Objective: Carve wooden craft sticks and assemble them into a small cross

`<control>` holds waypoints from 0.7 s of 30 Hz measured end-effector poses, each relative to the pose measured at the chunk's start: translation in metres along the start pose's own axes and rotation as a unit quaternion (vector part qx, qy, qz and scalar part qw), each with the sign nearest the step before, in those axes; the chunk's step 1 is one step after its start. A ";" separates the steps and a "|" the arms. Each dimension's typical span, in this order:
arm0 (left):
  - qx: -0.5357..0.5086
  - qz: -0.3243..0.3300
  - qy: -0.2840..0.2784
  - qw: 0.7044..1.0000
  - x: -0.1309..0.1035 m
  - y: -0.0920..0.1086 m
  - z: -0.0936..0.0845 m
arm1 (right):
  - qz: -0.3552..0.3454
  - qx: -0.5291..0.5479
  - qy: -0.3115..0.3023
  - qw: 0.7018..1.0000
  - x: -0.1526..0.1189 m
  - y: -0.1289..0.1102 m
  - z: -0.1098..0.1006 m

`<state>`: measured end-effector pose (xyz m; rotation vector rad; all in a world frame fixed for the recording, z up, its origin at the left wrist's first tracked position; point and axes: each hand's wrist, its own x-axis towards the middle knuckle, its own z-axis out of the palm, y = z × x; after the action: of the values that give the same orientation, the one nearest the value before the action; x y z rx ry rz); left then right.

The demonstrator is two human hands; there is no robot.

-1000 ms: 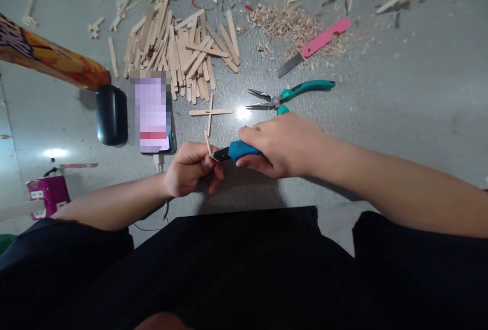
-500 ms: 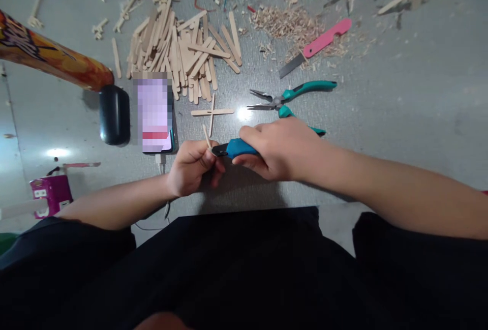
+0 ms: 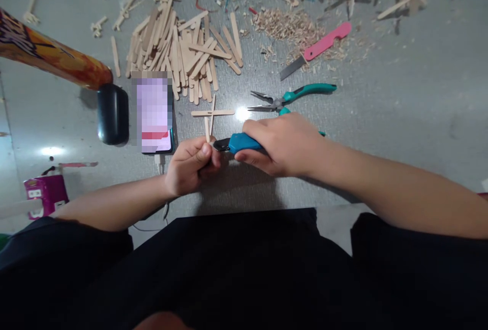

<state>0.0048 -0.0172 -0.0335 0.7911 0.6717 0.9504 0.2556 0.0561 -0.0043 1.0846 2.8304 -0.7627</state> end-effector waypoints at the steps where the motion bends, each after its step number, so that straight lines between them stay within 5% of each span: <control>1: -0.002 -0.007 -0.002 1.000 0.000 0.000 0.001 | 0.002 -0.001 0.000 1.000 0.000 0.000 0.000; 21: 0.005 0.001 -0.003 1.000 -0.005 -0.011 -0.013 | 0.005 -0.012 0.024 1.000 0.000 0.001 0.006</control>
<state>-0.0024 -0.0219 -0.0490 0.8029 0.6714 0.9475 0.2552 0.0536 -0.0099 1.1283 2.8638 -0.7087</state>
